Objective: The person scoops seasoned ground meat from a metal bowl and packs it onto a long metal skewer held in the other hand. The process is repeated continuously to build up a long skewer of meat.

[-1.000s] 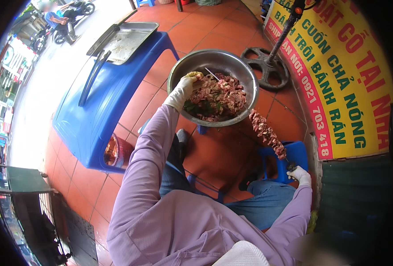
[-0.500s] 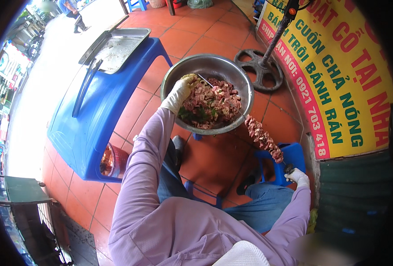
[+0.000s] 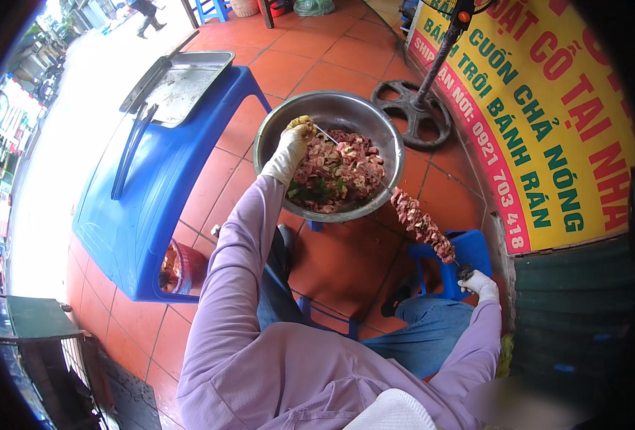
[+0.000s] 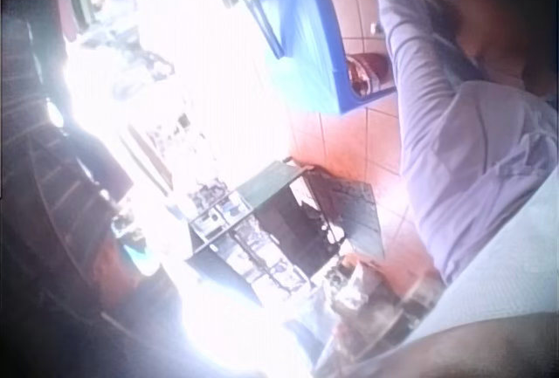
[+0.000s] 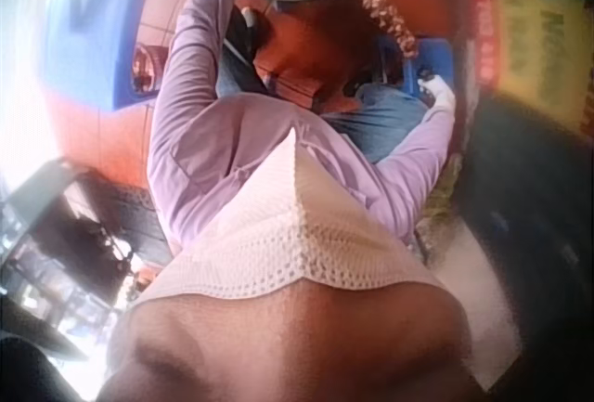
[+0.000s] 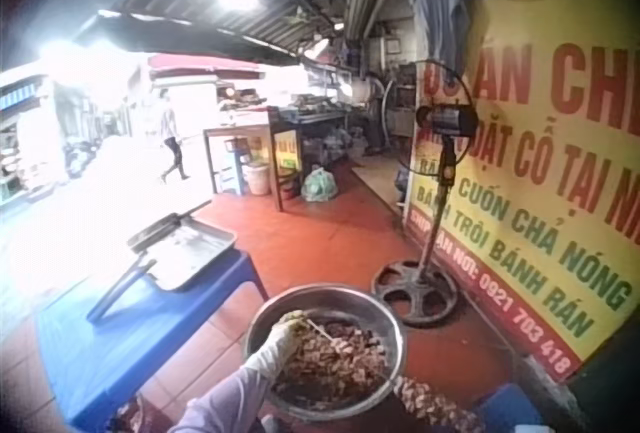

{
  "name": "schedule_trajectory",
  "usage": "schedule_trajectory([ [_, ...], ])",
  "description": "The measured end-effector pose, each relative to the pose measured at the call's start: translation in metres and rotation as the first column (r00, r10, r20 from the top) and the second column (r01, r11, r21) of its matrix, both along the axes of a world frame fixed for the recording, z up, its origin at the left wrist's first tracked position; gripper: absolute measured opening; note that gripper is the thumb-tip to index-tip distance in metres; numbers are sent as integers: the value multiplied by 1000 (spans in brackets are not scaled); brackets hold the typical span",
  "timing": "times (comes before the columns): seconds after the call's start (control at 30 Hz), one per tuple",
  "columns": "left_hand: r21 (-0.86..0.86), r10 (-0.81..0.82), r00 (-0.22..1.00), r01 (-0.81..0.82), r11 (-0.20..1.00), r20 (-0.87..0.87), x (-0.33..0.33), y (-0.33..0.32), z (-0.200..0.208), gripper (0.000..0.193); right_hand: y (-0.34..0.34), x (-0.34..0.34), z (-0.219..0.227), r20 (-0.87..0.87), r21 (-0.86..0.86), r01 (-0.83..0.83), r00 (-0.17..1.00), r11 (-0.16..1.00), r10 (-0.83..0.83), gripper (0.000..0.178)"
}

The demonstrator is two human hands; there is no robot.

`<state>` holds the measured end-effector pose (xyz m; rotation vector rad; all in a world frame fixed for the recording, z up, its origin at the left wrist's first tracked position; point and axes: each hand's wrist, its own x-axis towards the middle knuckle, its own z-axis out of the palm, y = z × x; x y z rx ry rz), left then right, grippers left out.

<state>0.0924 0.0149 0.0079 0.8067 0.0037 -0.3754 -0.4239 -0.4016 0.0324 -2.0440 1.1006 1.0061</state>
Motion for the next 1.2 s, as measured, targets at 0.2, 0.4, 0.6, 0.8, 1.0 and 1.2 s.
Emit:
schedule_trajectory([
  [0.2, -132, -96, 992, 85, 988, -79, -6, -5, 19, 28, -4, -5, -4, -4, -5, 9, 1000, 1000, -9, 19],
  [0.4, 13, -83, 996, 82, 997, 16, -13, -1, 13, 31, -1, -1, -1, 9, -31, 41, 999, 999, -41, 19],
  [0.6, 39, -89, 996, 88, 995, 16, -13, 4, 19, 22, -2, -3, -1, -8, -13, 21, 1000, 1000, -21, 20],
  [0.8, 65, -92, 995, 95, 993, -45, -8, 8, 19, 21, -2, -1, -3, -13, 11, 21, 1000, 1000, -21, 21],
  [1.0, -134, -105, 988, 90, 987, -114, 1, 9, 19, 22, -2, -1, -2, -15, -6, 19, 1000, 1000, -19, 19],
  [1.2, 45, -29, 998, 27, 999, 58, -3, 3, 10, 35, -1, 0, 1, -28, -17, -14, 1000, 1000, 14, 19],
])
